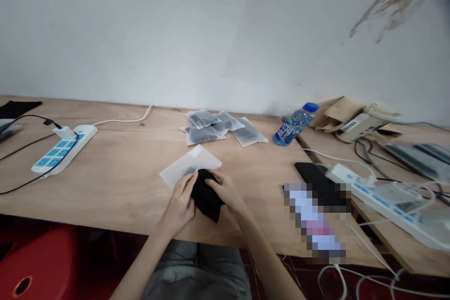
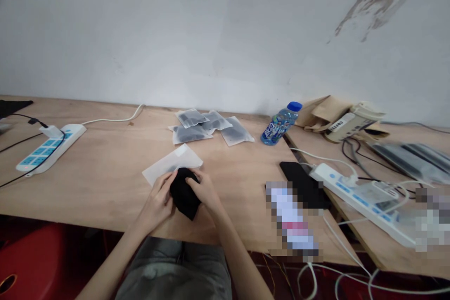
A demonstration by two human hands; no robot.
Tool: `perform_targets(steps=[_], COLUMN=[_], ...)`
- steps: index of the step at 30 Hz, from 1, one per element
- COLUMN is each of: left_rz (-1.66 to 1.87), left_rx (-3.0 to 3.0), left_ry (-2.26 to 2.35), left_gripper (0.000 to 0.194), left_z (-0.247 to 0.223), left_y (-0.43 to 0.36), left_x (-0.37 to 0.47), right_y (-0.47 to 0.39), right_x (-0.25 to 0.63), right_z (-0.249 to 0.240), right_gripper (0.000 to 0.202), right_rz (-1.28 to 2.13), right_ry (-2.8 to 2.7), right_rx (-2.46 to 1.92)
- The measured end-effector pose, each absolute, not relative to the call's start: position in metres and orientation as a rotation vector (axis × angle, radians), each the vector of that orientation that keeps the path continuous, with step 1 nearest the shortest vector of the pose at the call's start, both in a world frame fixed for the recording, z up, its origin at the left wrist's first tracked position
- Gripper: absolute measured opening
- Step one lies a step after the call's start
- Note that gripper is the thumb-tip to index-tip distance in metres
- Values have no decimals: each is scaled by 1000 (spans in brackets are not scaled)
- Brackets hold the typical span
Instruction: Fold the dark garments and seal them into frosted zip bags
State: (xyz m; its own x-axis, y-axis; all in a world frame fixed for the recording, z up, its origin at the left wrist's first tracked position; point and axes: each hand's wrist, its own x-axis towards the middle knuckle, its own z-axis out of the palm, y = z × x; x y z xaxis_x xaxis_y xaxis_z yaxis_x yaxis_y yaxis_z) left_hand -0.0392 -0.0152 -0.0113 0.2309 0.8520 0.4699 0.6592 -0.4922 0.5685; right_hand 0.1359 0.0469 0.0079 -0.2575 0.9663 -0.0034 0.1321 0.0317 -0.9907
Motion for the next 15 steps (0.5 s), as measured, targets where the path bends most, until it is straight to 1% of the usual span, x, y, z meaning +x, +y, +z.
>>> perform_targets(steps=[4, 7, 11, 15], left_rz=[1093, 1083, 1089, 1103], left_rx=[2311, 2355, 2385, 2309], left_ry=[1500, 1570, 1561, 1538], left_gripper=[82, 80, 80, 82], left_z=[-13, -13, -14, -15], left_y=[-21, -29, -34, -27], left_x=[-30, -18, -2, 1], right_y=[48, 49, 48, 37], right_x=[136, 133, 120, 112], right_z=[7, 4, -2, -1], right_gripper=[25, 22, 33, 44], right_rz=[1061, 920, 828, 851], right_ry=[-1563, -1533, -1427, -1406], right_rx=[-1364, -1515, -1635, -1623])
